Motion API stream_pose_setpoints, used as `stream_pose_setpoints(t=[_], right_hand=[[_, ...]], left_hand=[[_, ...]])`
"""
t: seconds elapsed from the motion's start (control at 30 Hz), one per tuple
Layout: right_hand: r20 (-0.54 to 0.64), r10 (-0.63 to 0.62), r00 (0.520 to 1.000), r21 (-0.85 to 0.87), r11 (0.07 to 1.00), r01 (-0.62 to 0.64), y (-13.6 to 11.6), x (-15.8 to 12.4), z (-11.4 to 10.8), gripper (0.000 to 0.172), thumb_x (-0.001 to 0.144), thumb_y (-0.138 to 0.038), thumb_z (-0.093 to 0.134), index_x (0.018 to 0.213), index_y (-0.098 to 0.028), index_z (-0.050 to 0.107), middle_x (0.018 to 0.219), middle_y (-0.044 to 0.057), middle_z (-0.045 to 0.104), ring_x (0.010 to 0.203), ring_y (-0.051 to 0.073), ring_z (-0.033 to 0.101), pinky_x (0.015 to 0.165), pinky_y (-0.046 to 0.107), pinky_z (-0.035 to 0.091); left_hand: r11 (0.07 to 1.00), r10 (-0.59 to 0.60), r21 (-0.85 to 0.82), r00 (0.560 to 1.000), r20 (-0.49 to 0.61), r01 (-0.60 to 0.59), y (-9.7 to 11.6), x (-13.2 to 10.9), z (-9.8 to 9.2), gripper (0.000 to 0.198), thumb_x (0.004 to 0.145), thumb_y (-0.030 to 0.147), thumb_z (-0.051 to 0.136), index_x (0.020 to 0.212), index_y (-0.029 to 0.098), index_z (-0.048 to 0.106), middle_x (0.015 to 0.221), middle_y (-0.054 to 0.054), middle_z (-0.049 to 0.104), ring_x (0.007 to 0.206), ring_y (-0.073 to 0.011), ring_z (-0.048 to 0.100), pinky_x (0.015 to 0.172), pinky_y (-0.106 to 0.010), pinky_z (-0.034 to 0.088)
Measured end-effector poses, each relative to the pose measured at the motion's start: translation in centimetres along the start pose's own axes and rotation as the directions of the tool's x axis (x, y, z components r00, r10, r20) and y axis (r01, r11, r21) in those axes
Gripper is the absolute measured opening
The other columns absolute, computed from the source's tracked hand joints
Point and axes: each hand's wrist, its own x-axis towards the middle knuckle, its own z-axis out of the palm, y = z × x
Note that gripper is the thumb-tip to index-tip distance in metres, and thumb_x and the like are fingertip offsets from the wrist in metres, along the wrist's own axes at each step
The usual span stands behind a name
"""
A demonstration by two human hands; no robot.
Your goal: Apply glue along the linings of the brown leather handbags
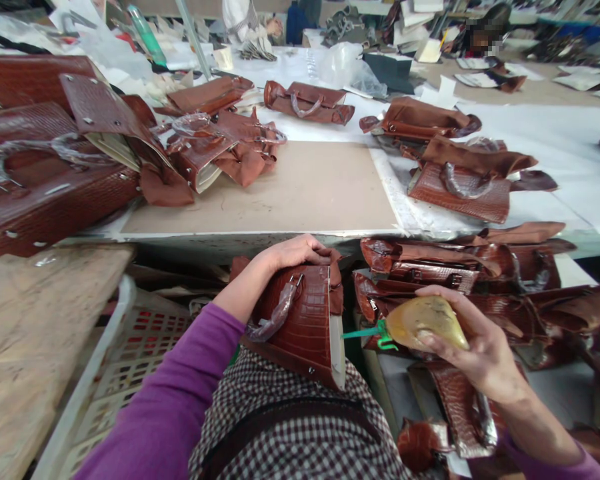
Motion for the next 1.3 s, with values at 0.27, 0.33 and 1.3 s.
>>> stream_pose_setpoints(t=[0.27,0.33,1.3], right_hand=[[0.012,-0.083,0.996,-0.089,0.992,0.084,0.7,-0.4,-0.3,0.046,0.085,-0.034,0.086,0.126,-0.033,0.066,0.110,0.000,0.071,0.088,0.019,0.069,0.078,0.020,0.058],[0.079,-0.055,0.995,-0.079,0.995,0.062,0.6,-0.8,-0.6,0.044,0.086,-0.033,0.085,0.126,-0.034,0.066,0.108,-0.001,0.072,0.087,0.019,0.071,0.076,0.020,0.059],[-0.371,0.292,0.881,0.430,0.896,-0.115,5.4,-5.1,-1.3,0.053,0.076,-0.045,0.087,0.123,-0.028,0.072,0.105,0.007,0.073,0.088,0.028,0.068,0.073,0.029,0.061]], left_hand=[[1.000,-0.006,0.026,1.000,-0.002,0.006,0.1,0.0,0.1,0.027,0.077,0.042,0.066,0.073,0.016,0.073,0.060,0.005,0.049,0.062,-0.0136,0.040,0.064,-0.028,0.030],[1.000,-0.008,0.023,1.000,-0.003,0.008,0.2,0.0,0.2,0.027,0.077,0.041,0.066,0.077,0.016,0.075,0.062,0.005,0.053,0.064,-0.0141,0.043,0.065,-0.027,0.031],[0.864,0.334,0.502,0.794,-0.507,-0.043,7.3,-14.4,4.5,0.022,0.092,0.009,0.049,0.092,0.020,0.068,0.099,0.002,0.074,0.092,-0.0115,0.070,0.086,-0.016,0.050]])
